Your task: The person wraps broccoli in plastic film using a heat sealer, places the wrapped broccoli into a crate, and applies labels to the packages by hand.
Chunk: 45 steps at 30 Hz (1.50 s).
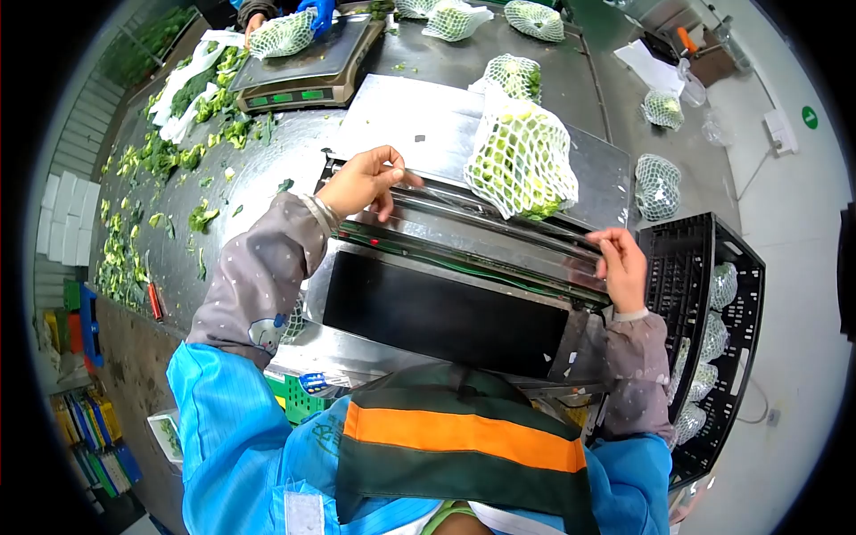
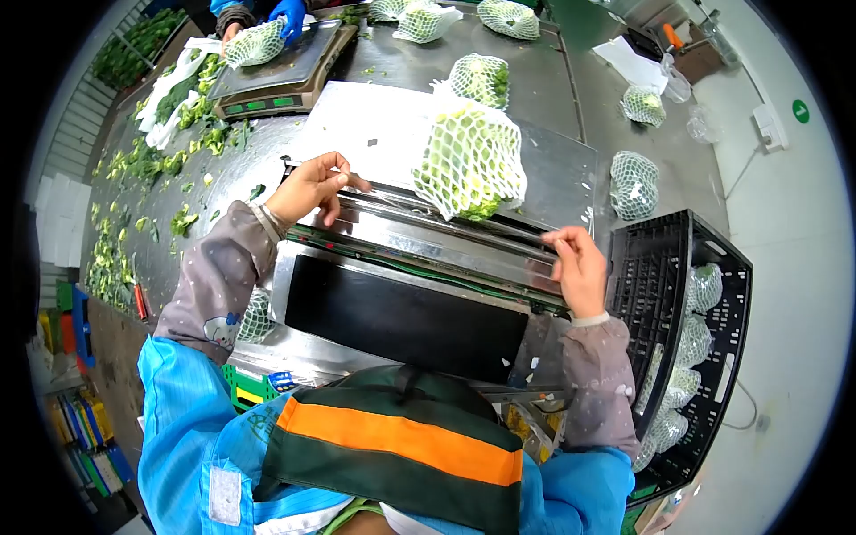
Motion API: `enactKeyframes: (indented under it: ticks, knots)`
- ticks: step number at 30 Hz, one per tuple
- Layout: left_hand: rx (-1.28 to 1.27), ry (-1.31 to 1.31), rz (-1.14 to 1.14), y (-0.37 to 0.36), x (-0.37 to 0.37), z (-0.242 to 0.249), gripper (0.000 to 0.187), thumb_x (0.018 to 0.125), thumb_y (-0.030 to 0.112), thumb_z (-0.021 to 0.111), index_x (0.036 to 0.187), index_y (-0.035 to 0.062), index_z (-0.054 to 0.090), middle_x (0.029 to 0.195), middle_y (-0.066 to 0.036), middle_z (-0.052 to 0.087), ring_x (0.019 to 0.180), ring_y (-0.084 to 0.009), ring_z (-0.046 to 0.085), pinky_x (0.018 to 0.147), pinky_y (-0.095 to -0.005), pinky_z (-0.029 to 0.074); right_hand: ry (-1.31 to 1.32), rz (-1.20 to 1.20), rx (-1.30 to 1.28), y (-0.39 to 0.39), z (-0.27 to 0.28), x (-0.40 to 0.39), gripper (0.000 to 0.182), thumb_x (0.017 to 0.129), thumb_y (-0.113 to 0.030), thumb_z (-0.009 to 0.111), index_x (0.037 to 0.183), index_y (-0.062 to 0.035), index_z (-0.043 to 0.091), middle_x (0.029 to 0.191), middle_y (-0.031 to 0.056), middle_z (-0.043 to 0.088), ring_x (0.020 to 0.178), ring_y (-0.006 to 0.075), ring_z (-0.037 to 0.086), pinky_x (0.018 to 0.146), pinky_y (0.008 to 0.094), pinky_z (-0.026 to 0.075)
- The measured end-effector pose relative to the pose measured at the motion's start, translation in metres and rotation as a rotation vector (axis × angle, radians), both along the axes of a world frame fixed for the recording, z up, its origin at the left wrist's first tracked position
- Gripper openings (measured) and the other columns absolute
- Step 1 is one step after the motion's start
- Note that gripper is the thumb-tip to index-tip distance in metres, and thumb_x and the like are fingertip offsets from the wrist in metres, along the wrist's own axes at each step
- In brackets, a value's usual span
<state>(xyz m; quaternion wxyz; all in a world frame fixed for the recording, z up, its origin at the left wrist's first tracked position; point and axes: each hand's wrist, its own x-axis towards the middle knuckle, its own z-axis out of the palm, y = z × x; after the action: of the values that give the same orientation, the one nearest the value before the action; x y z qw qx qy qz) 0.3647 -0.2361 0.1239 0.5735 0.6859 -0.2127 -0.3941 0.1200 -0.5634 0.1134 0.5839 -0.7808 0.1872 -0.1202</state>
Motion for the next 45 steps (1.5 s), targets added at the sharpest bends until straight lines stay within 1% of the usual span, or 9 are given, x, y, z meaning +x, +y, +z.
enactKeyframes:
  ticks: [11, 15, 23, 27, 31, 34, 39, 42, 45]
  knots:
    - [-0.418, -0.039, 0.018, 0.039, -0.058, 0.092, 0.006, 0.094, 0.008, 0.039, 0.095, 0.0027, 0.04, 0.062, -0.006, 0.055, 0.073, -0.0261, 0.066, 0.068, -0.0298, 0.05, -0.104, 0.029, 0.166, 0.027, 0.107, -0.056, 0.013, 0.096, -0.016, 0.04, 0.097, -0.0035, 0.042, 0.083, 0.0152, 0.063, 0.069, 0.0235, 0.066, 0.059, 0.0264, 0.054]
    - [0.176, -0.686, -0.208, 0.038, -0.058, 0.102, 0.043, 0.083, -0.007, 0.038, 0.123, 0.0038, 0.045, 0.054, -0.003, 0.051, 0.066, -0.0145, 0.065, 0.062, -0.0271, 0.049, 0.008, 0.132, 0.414, 0.036, 0.111, -0.043, 0.014, 0.097, -0.019, 0.039, 0.096, -0.0046, 0.039, 0.1, 0.0217, 0.061, 0.087, 0.0293, 0.065, 0.068, 0.0324, 0.055]
    - [-0.352, -0.857, 0.115, 0.005, 0.013, 0.166, 0.033, 0.095, 0.005, 0.032, 0.118, -0.0009, 0.054, 0.062, 0.001, 0.045, 0.066, -0.0085, 0.055, 0.075, -0.0263, 0.051, -0.544, -0.105, 0.117, -0.004, 0.175, 0.037, 0.021, 0.097, -0.019, 0.038, 0.099, 0.0011, 0.043, 0.098, 0.0263, 0.061, 0.094, 0.0342, 0.062, 0.085, 0.0397, 0.051]
    - [-0.142, -1.561, 0.014, -0.087, 0.063, 0.053, 0.054, 0.072, -0.011, 0.044, 0.121, 0.0111, 0.053, 0.109, -0.013, 0.061, 0.101, -0.0283, 0.058, 0.087, -0.033, 0.046, -0.42, 0.313, -0.987, -0.056, 0.078, 0.147, 0.039, 0.084, 0.0, 0.051, 0.122, -0.0054, 0.047, 0.122, 0.0108, 0.054, 0.111, 0.0238, 0.053, 0.095, 0.0314, 0.042]
    - [0.074, -1.316, -0.161, -0.119, 0.04, -0.03, 0.076, 0.072, -0.005, 0.049, 0.141, 0.0162, 0.026, 0.135, -0.014, 0.042, 0.127, -0.0285, 0.036, 0.103, -0.0484, 0.027, -0.124, 0.539, -0.224, 0.0, 0.021, 0.175, 0.069, 0.074, -0.008, 0.066, 0.133, -0.0003, 0.031, 0.13, 0.0193, 0.044, 0.12, 0.0269, 0.046, 0.101, 0.033, 0.035]
    - [0.197, -1.054, -0.193, -0.132, 0.039, -0.029, 0.092, 0.065, 0.006, 0.07, 0.142, 0.009, 0.018, 0.136, -0.017, 0.039, 0.128, -0.0308, 0.035, 0.105, -0.0481, 0.025, -0.139, 0.428, -0.438, -0.022, -0.011, 0.162, 0.065, 0.083, -0.014, 0.061, 0.134, 0.0012, 0.024, 0.13, 0.016, 0.044, 0.119, 0.0219, 0.045, 0.1, 0.0333, 0.037]
    - [-0.248, -0.076, -0.602, -0.094, 0.013, 0.043, 0.09, 0.06, 0.02, 0.084, 0.132, 0.0004, 0.034, 0.125, -0.012, 0.051, 0.114, -0.0201, 0.049, 0.101, -0.0345, 0.037, 0.198, 0.424, 1.377, -0.009, -0.012, 0.111, 0.058, 0.084, -0.007, 0.061, 0.134, -0.0027, 0.031, 0.132, 0.0099, 0.043, 0.121, 0.0193, 0.042, 0.102, 0.0379, 0.037]
    - [-0.037, 0.176, -0.654, -0.052, -0.052, 0.078, 0.081, 0.063, 0.025, 0.083, 0.127, -0.0019, 0.041, 0.121, -0.013, 0.055, 0.113, -0.0205, 0.051, 0.1, -0.0333, 0.039, 0.227, 0.779, 0.484, 0.043, 0.042, 0.021, 0.059, 0.079, -0.007, 0.067, 0.131, -0.0029, 0.039, 0.131, 0.0102, 0.046, 0.123, 0.0193, 0.04, 0.103, 0.0376, 0.036]
    - [0.001, 0.514, -0.657, -0.018, -0.106, 0.049, 0.061, 0.071, 0.016, 0.078, 0.122, -0.0001, 0.048, 0.119, -0.009, 0.057, 0.108, -0.0144, 0.052, 0.096, -0.0299, 0.041, 0.301, 0.72, 0.736, 0.088, 0.056, -0.031, 0.079, 0.07, -0.008, 0.077, 0.135, -0.003, 0.031, 0.133, 0.0125, 0.043, 0.123, 0.0212, 0.04, 0.104, 0.0369, 0.033]
